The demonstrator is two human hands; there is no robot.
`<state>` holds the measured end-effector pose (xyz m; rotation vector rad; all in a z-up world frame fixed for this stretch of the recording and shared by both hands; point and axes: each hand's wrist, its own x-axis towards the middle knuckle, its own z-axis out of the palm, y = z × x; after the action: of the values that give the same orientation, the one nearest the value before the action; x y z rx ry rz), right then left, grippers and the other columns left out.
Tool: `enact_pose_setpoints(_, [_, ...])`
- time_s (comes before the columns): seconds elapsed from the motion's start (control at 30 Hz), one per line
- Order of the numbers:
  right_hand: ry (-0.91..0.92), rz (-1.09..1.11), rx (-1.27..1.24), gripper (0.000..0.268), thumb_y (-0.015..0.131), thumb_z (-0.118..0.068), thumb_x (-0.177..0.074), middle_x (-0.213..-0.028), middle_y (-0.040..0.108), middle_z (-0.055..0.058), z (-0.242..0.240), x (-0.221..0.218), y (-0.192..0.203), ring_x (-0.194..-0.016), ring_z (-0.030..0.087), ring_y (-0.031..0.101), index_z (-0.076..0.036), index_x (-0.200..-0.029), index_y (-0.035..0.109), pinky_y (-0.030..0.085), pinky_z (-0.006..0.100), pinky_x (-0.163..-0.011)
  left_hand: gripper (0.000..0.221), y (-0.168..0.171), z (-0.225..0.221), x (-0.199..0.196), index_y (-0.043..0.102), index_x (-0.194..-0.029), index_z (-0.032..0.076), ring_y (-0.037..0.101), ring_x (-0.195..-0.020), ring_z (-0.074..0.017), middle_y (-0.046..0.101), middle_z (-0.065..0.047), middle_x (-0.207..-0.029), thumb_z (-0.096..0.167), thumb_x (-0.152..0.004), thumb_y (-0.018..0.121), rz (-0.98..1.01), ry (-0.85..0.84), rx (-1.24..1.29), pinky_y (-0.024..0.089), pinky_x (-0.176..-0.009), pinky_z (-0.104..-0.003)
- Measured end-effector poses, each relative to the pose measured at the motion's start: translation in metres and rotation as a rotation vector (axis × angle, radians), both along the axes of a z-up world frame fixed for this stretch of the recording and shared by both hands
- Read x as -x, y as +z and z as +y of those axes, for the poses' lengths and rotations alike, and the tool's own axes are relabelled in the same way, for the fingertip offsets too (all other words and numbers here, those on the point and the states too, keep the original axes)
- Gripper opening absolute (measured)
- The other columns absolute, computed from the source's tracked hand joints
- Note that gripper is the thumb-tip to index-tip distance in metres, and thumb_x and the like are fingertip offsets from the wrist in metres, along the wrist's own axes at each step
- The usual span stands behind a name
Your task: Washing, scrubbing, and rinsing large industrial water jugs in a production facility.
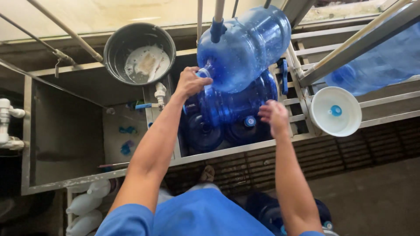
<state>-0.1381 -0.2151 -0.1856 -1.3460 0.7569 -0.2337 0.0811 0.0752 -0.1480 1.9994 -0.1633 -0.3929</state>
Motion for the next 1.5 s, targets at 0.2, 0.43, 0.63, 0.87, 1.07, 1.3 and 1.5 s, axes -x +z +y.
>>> enact_pose_setpoints(0.2, [-0.196,-0.202,-0.13,0.039,0.055,-0.057,-0.103,-0.11,0.066,-0.004,-0.073,0.005,-0.001,-0.091,0.018,0.07,-0.038,-0.136,0.049,0.055,0.026,-0.066,0.052,0.074,0.055,0.051,0.067,-0.117,-0.011,0.065,-0.042,-0.0173,0.065,-0.02,-0.056,0.005,-0.07,0.085,0.033,-0.137,0.466,0.053,-0.042,-0.026])
enact_pose_setpoints(0.43, [-0.343,-0.171,-0.069,0.087,0.04,-0.091,-0.087,-0.15,0.044,0.02,-0.025,0.06,-0.003,-0.147,0.043,0.036,-0.023,-0.142,0.043,0.017,0.065,-0.112,0.054,0.122,0.113,0.061,0.074,-0.114,-0.004,0.065,-0.059,-0.0133,0.067,-0.014,-0.083,0.004,-0.064,0.094,-0.22,-0.31,0.514,0.052,-0.041,-0.024])
enact_pose_setpoints(0.63, [-0.152,-0.563,-0.353,0.064,0.028,-0.048,-0.105,-0.148,0.06,0.012,0.14,0.081,0.057,-0.128,0.026,0.063,-0.01,-0.15,0.051,0.054,0.043,-0.106,0.045,0.214,0.212,0.069,0.065,-0.109,0.001,0.064,-0.092,-0.0211,0.065,-0.012,-0.108,0.016,-0.077,0.091,-0.587,-0.497,0.505,0.056,-0.09,-0.034])
enact_pose_setpoints(0.87, [0.084,-0.035,-0.309,0.028,0.053,-0.039,-0.107,-0.091,0.062,0.005,0.31,0.044,-0.035,-0.07,0.016,0.06,-0.012,-0.108,0.058,0.053,0.035,-0.061,0.039,0.254,0.348,0.076,0.058,-0.123,0.01,0.071,-0.1,-0.0278,0.07,-0.013,-0.104,0.007,-0.087,0.075,-0.565,-0.486,0.856,0.06,-0.099,-0.039])
enact_pose_setpoints(1.07, [0.21,0.389,0.517,0.033,0.067,-0.034,-0.087,-0.082,0.073,0.003,0.4,0.0,-0.077,-0.072,0.018,0.066,-0.008,-0.104,0.078,0.053,0.031,-0.072,0.04,0.205,0.425,0.045,0.059,-0.103,0.005,0.068,-0.076,-0.0184,0.069,-0.01,-0.091,-0.017,-0.073,0.072,-0.351,-0.111,0.709,0.062,-0.07,-0.028])
enact_pose_setpoints(1.3, [0.388,0.678,1.061,0.057,0.065,-0.055,-0.078,-0.117,0.064,0.022,0.427,-0.039,-0.101,-0.107,0.043,0.057,-0.01,-0.112,0.073,0.043,0.053,-0.093,0.038,0.143,0.432,-0.031,0.07,-0.092,0.004,0.07,-0.069,-0.0172,0.073,-0.009,-0.084,0.004,-0.055,0.08,-0.261,0.311,0.259,0.064,-0.059,-0.025])
enact_pose_setpoints(1.5, [0.276,0.615,1.011,0.033,0.071,-0.034,-0.087,-0.123,0.065,0.015,0.429,-0.039,-0.114,-0.112,0.041,0.056,-0.014,-0.113,0.072,0.039,0.058,-0.099,0.035,0.102,0.419,-0.073,0.058,-0.093,0.001,0.065,-0.048,-0.0167,0.069,-0.011,-0.072,-0.013,-0.072,0.082,-0.071,0.376,0.534,0.058,-0.044,-0.025])
